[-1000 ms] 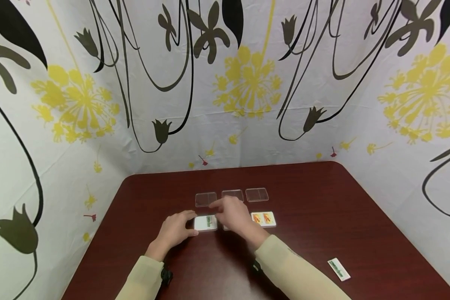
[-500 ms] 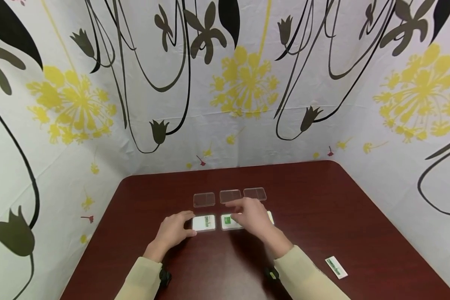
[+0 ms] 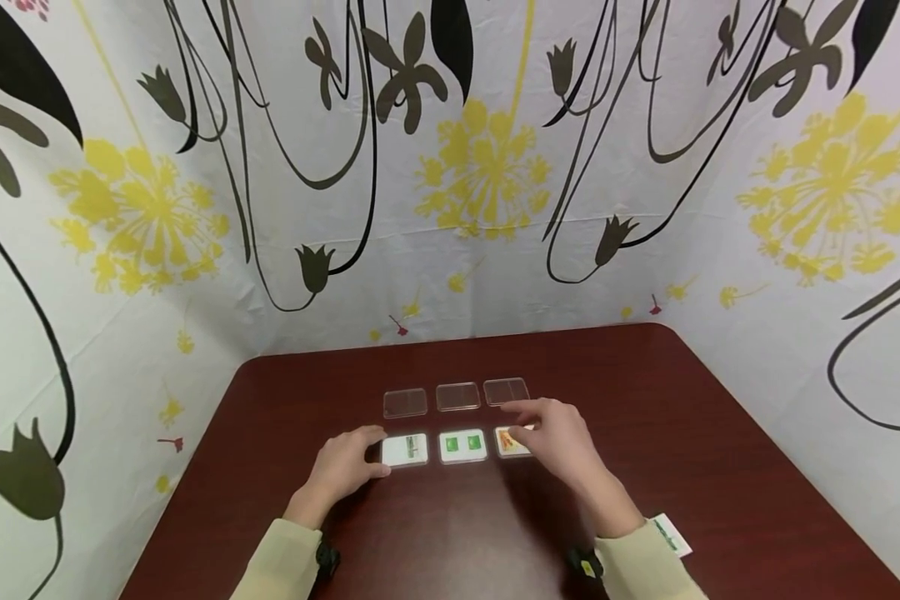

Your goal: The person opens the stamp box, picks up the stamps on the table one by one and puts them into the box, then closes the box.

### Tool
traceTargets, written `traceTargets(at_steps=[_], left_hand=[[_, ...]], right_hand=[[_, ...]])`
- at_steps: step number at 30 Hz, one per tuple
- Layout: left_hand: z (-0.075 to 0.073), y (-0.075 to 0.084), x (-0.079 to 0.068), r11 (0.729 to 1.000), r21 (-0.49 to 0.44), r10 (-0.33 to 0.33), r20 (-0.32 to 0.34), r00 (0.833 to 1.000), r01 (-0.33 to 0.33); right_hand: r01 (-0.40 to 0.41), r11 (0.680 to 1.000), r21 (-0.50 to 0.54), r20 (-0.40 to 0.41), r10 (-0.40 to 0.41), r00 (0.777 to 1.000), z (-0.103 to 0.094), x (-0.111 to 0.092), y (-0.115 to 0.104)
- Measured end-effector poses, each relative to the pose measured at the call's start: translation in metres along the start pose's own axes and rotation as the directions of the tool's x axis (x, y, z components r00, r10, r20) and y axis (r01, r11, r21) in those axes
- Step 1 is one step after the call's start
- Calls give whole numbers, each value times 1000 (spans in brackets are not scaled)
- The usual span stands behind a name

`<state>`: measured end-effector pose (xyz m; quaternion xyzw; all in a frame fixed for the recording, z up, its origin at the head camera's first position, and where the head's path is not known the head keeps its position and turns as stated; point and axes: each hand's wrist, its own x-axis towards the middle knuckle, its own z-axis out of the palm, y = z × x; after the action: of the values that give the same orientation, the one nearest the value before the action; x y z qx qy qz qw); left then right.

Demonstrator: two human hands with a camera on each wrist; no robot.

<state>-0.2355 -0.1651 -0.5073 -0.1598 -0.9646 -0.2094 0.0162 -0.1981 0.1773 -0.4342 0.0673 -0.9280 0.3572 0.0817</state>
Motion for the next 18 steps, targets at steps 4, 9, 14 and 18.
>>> traceTargets(at_steps=[4,9,14,18], left_hand=[[1,-1,0,1000,-6,5,-2,1000,-5],[0,0,1,1000,4,5,0,1000,-5],[0,1,2,1000,7,0,3,1000,0],[1,1,2,1000,5,-11,9,1000,11]], right_hand=[[-13,1000,-22,-8,12,1000,-9,-6,10],[-37,999,-11,-8,37,999,-25,-14,25],[-65,998,-12,-5,65,998,-41,-21,41],[-96,995,-23,18,96,995,-52,-29,52]])
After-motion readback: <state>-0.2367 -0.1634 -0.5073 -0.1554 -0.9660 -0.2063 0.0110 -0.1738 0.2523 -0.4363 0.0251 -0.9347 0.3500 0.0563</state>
